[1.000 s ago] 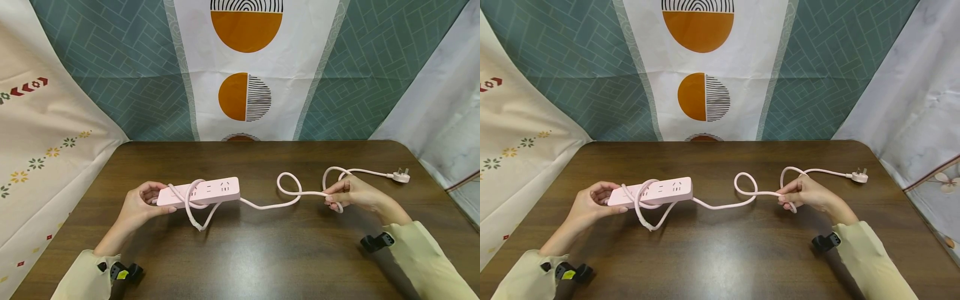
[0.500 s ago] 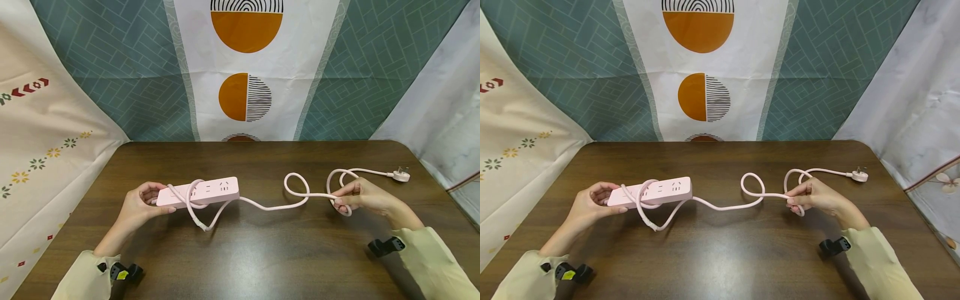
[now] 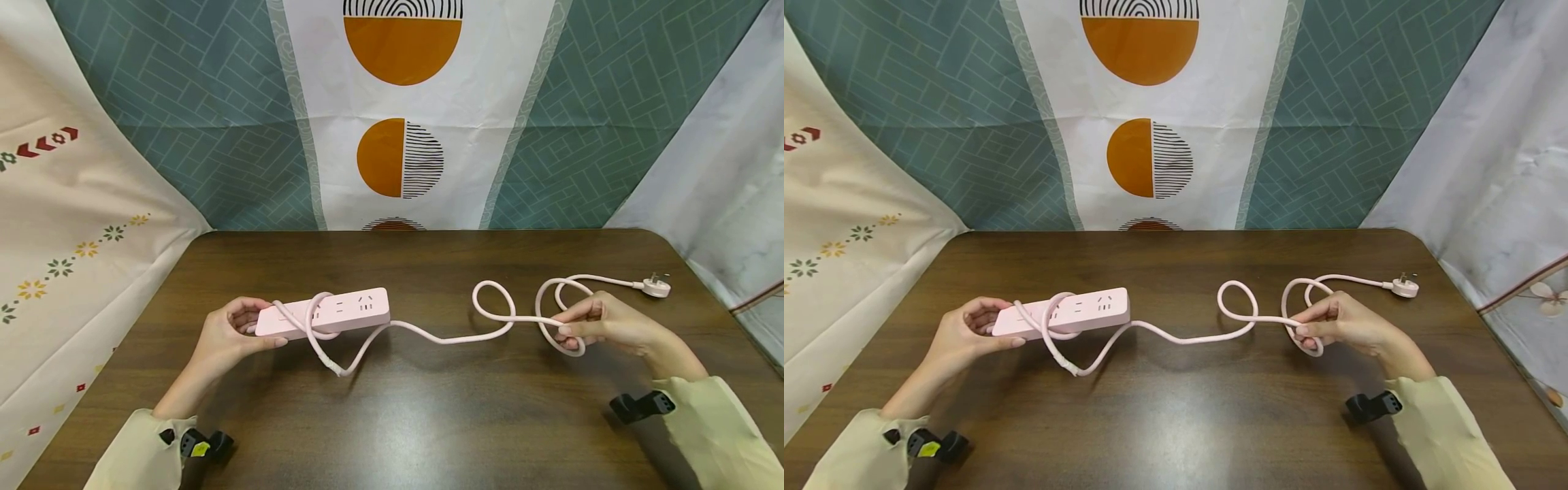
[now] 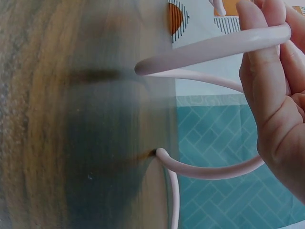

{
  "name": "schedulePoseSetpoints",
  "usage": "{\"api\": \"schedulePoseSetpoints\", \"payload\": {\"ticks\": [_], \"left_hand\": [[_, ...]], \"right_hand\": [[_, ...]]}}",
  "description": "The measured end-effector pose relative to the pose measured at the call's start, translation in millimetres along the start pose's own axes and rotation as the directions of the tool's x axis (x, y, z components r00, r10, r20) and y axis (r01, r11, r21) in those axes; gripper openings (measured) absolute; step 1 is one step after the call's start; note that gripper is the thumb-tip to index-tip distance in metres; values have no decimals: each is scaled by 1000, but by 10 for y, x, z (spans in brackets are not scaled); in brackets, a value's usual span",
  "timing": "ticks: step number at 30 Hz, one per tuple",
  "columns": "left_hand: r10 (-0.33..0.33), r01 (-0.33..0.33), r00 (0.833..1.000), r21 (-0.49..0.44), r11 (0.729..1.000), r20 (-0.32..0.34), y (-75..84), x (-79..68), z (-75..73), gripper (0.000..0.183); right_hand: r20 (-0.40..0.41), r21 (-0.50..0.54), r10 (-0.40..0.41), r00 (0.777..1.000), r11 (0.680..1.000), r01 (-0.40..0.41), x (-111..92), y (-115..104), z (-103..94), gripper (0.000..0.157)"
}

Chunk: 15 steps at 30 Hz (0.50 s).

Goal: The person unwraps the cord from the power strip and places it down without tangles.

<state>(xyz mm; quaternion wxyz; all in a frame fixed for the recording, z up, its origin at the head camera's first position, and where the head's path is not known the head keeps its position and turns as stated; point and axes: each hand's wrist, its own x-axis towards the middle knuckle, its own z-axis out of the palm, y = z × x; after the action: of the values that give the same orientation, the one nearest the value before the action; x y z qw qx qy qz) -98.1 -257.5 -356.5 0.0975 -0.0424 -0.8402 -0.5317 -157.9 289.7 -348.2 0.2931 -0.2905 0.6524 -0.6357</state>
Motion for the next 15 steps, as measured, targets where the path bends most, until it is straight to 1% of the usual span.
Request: {"api": "schedulePoseSetpoints", "payload": {"ticks": [6,10,15], "left_hand": [[-8,8,1000,24,1000,-8,-3,7,8,53],[-16,17,1000,41,999,-17,-4,11,14,53],[-28,29,999,40,999,-23,3,19,27,53]], "right_hand": [[19,41,-22,1000,999,21,-32,-34,-17,37],[33,35,-55,998,998,54,-52,-56,-26,38],[62,64,-105,993,993,101,-72,-83,-35,40]]}}
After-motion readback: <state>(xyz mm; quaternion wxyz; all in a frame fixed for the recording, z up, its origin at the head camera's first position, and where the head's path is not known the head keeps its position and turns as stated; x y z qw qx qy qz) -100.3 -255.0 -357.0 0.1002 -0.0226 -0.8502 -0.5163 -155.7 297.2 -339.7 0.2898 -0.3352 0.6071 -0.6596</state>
